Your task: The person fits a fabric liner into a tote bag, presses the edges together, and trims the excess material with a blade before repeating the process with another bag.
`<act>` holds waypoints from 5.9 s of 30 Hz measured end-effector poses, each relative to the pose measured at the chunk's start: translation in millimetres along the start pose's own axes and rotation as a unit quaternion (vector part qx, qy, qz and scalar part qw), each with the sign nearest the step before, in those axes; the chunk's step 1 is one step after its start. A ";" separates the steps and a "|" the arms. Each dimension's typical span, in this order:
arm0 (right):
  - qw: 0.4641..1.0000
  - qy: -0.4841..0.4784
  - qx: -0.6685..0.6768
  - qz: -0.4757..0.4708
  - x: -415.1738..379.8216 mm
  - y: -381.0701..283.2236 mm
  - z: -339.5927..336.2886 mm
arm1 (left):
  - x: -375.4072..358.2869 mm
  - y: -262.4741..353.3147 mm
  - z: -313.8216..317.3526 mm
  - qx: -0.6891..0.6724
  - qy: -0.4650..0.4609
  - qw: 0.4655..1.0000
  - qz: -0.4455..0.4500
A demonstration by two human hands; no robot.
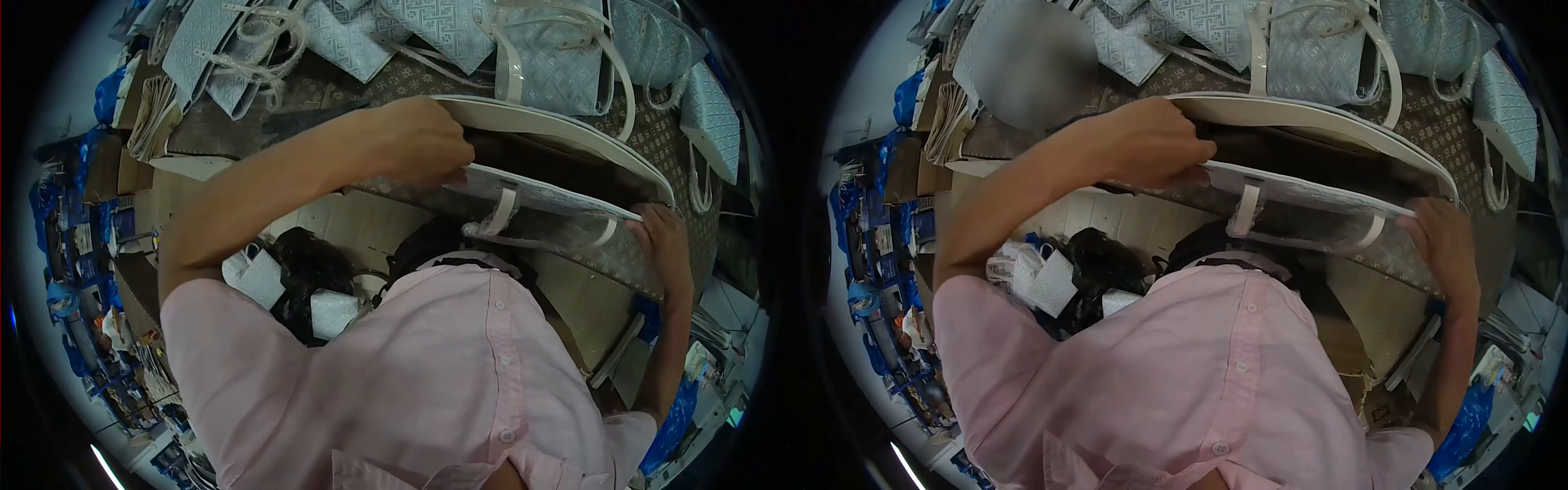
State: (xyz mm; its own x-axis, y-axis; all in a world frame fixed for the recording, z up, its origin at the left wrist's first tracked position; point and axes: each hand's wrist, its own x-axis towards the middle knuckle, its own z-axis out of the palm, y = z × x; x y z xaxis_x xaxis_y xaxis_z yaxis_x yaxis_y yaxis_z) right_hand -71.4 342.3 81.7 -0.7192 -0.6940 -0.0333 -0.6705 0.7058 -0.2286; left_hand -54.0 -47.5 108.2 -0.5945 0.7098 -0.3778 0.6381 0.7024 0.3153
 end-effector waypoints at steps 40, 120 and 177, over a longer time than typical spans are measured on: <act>0.880 -0.222 0.395 0.140 169.7 -216.8 42.5 | 11.9 -19.0 156.6 -0.515 0.531 0.665 0.103; 0.912 0.389 0.058 0.117 -23.1 -14.3 28.5 | -28.8 27.1 50.7 -0.203 0.422 0.865 -0.181; 0.753 0.170 0.567 0.287 20.3 50.8 31.3 | -22.7 11.2 94.9 -0.616 0.428 0.653 -0.108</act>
State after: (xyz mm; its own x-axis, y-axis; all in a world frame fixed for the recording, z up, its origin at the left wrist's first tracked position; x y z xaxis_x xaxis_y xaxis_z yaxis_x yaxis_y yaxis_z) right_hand -114.3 359.6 38.9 -0.9657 -0.1087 -0.2360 0.2162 0.1675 -0.9619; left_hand 13.0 -60.8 37.7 -0.9973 -0.0136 -0.0715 -0.0703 -0.0724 0.9949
